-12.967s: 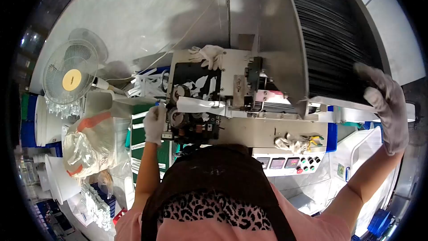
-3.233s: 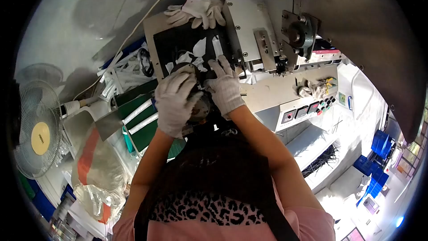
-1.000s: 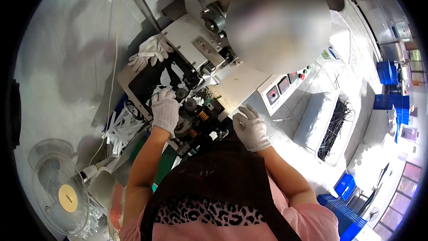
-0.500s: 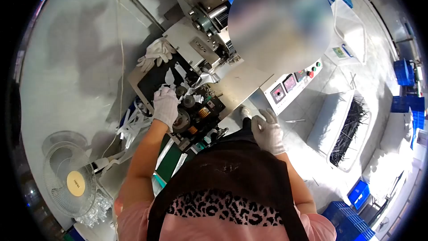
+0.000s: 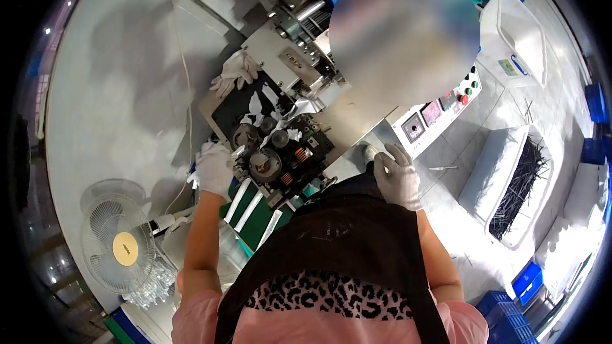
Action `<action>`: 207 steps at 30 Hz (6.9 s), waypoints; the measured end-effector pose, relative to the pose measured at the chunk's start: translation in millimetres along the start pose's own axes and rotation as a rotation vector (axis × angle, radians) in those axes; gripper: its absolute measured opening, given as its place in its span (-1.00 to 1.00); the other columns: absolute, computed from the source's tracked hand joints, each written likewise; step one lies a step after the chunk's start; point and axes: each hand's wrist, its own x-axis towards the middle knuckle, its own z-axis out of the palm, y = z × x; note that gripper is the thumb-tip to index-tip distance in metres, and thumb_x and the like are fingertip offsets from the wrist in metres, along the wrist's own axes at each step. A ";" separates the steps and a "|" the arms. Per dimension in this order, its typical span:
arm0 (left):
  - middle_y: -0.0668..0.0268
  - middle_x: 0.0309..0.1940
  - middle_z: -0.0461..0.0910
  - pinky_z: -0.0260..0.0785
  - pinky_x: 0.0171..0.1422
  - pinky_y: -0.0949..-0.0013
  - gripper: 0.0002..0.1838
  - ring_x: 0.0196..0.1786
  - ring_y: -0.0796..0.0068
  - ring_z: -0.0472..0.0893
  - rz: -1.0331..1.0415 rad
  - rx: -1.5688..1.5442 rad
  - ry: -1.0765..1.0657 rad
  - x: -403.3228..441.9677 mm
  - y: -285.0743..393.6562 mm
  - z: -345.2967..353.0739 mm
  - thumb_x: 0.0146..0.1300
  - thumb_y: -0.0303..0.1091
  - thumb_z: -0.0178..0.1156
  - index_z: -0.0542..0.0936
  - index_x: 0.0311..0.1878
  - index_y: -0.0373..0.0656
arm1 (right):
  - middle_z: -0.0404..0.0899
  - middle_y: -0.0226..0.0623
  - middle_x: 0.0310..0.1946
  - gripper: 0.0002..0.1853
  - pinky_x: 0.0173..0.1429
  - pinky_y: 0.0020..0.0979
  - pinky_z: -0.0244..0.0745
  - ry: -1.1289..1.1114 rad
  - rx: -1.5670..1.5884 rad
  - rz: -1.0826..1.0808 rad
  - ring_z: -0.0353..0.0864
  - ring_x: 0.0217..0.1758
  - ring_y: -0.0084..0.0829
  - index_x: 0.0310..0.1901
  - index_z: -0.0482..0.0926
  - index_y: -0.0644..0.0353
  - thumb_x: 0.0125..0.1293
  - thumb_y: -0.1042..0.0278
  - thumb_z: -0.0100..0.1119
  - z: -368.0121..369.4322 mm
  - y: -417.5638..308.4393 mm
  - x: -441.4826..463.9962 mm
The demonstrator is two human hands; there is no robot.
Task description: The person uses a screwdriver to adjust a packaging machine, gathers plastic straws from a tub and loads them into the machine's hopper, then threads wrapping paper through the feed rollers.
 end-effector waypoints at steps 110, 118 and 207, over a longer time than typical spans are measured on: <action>0.20 -0.32 0.60 0.35 -0.15 0.43 -0.68 -0.30 0.47 0.56 -1.259 -1.403 -0.296 -208.2 254.0 3.7 0.15 -0.26 0.19 0.52 -0.16 -0.35 | 0.58 -0.19 -0.32 -0.88 -0.17 -0.26 0.48 -0.720 -0.434 -0.372 0.59 -0.21 -0.20 -0.29 0.48 0.12 0.11 0.45 0.00 -54.5 346.9 299.9; 0.15 -0.35 0.64 0.42 -0.16 0.33 -0.58 -0.27 0.37 0.61 -1.324 -1.240 -0.498 -212.4 283.3 -4.2 0.07 -0.12 0.12 0.57 -0.18 -0.33 | 0.57 -0.14 -0.43 -0.94 -0.28 -0.20 0.41 -0.577 -0.418 -0.442 0.56 -0.31 -0.10 -0.39 0.48 0.05 0.09 0.35 0.03 -26.9 381.3 304.1; 0.07 -0.35 0.59 0.39 -0.15 0.25 -0.82 -0.27 0.17 0.57 0.077 -0.927 0.180 -2.2 -0.4 46.4 0.18 -0.40 0.08 0.59 -0.24 -0.29 | 0.61 -0.10 -0.31 -0.76 -0.12 -0.27 0.50 -0.061 0.452 0.883 0.63 -0.27 -0.20 -0.34 0.64 0.16 0.02 0.19 0.19 186.6 -79.0 130.3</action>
